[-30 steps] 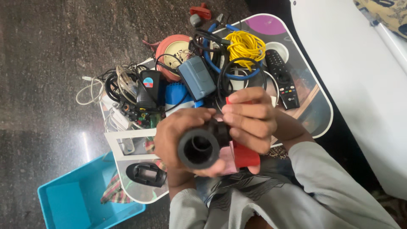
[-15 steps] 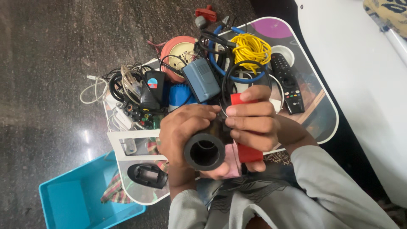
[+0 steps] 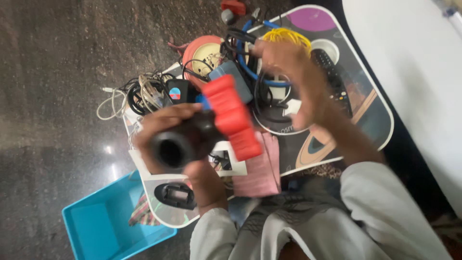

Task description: The person holds a black pipe fitting and repeatedly attempts to attach a red plastic cap. They rotate the cap and the fitting, trying different angles to align the threads, but the cap does not fully secure during the clip.

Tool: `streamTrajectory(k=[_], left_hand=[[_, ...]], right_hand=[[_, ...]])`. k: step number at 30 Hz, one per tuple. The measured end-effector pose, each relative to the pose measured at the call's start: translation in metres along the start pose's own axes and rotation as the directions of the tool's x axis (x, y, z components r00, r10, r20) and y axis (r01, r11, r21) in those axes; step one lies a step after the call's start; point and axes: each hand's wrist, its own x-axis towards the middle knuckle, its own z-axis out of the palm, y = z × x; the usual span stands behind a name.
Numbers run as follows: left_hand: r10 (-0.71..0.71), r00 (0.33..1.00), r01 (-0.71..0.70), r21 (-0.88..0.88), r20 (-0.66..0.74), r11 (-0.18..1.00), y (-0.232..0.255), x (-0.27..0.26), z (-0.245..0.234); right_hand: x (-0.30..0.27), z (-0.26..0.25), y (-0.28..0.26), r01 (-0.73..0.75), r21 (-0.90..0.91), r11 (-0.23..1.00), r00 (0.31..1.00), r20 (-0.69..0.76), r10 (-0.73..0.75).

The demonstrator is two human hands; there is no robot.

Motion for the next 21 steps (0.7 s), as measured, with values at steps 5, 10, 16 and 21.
streamTrajectory(k=[5,10,16,21], left_hand=[[0.187,0.902,-0.209,-0.013,-0.389,0.978,-0.019,0.019,-0.006],[0.232,0.886,-0.21,0.098,-0.402,0.973,0.002,0.008,-0.007],[0.293,0.92,-0.275,0.105,-0.259,0.956,0.012,0.004,-0.004],[0.264,0.938,-0.231,0.163,-0.225,0.959,0.023,0.007,-0.004]], right_hand=[[-0.08,-0.03,0.077,-0.387,-0.737,0.555,0.847,-0.046,0.529],[-0.1,-0.014,0.082,-0.611,-0.605,0.51,0.725,-0.17,0.668],[-0.136,-0.033,0.105,-0.536,-0.741,0.405,0.819,-0.338,0.464],[-0.142,-0.045,0.11,-0.699,-0.646,0.308,0.635,-0.361,0.683]])
